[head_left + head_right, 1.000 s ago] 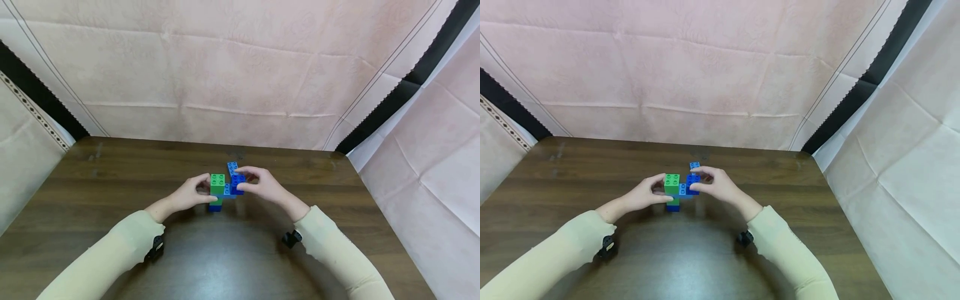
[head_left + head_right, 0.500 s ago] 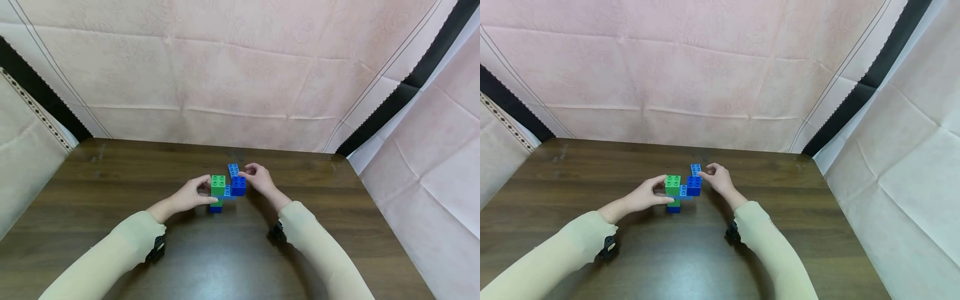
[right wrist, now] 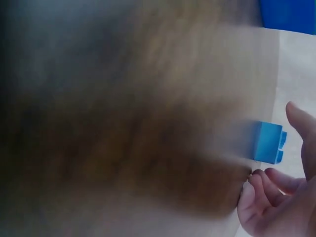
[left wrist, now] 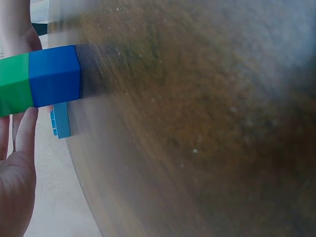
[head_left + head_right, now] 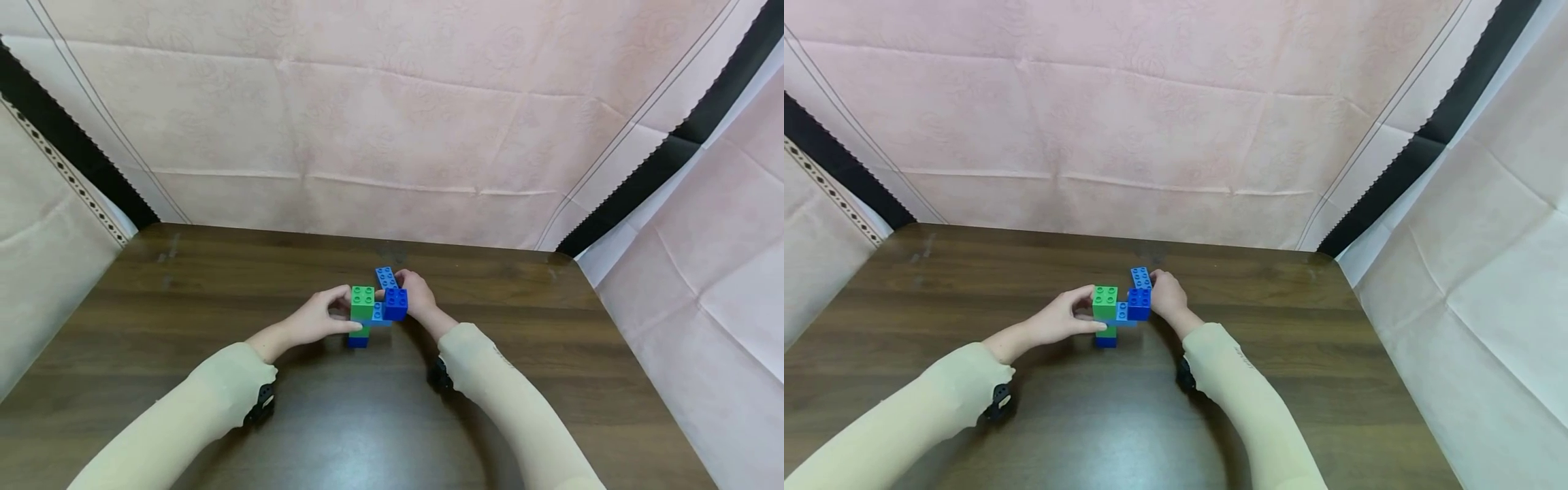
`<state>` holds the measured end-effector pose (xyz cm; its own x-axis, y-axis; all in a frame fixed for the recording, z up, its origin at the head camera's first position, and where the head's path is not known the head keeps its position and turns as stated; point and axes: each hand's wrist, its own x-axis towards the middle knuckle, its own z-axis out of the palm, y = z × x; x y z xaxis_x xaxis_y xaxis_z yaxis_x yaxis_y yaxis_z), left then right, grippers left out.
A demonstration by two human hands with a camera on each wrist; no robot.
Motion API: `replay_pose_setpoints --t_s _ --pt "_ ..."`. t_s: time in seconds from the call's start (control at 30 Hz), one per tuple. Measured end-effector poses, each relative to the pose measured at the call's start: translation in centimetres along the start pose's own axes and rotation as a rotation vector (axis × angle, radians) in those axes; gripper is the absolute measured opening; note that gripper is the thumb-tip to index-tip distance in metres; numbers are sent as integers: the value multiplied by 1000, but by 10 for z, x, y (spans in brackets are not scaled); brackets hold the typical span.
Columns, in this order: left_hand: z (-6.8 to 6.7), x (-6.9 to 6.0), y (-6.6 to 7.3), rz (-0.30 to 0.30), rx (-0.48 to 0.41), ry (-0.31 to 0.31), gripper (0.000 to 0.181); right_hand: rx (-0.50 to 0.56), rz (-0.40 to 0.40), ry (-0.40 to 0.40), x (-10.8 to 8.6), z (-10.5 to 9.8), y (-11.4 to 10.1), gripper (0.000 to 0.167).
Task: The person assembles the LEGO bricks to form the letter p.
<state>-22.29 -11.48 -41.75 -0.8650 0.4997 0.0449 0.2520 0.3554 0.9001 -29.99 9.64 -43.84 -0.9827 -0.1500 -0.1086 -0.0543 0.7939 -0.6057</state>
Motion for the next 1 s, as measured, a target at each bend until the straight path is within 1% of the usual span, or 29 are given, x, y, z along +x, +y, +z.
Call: replay_pose_setpoints --t_s 0.07,0.13,0.23,0.3,0.37,0.43,0.53,0.7,0.87,1.0 --pt "0 0 1 -2 3 1 30 -39 17 6 0 0 -2 65" --pt "0 0 1 -6 5 3 29 -64 30 9 2 0 -3 63" --pt "0 0 2 -9 4 3 29 -58 33 19 4 -2 -2 48" --pt "0 0 2 -10 5 4 29 -30 29 32 5 -3 -1 37" --pt "0 0 2 -11 5 5 29 7 29 42 5 -5 2 30" --pt "0 0 1 -10 6 5 28 42 36 48 6 -7 4 29" --pt "0 0 0 -8 8 6 28 107 44 49 6 -11 9 32" --pt "0 0 -1 -1 12 10 29 245 13 46 2 -22 16 40" --pt "0 0 -1 6 8 8 28 310 -42 98 -4 -33 19 40" --pt "0 0 -1 9 5 7 28 359 -67 139 -8 -42 17 39"
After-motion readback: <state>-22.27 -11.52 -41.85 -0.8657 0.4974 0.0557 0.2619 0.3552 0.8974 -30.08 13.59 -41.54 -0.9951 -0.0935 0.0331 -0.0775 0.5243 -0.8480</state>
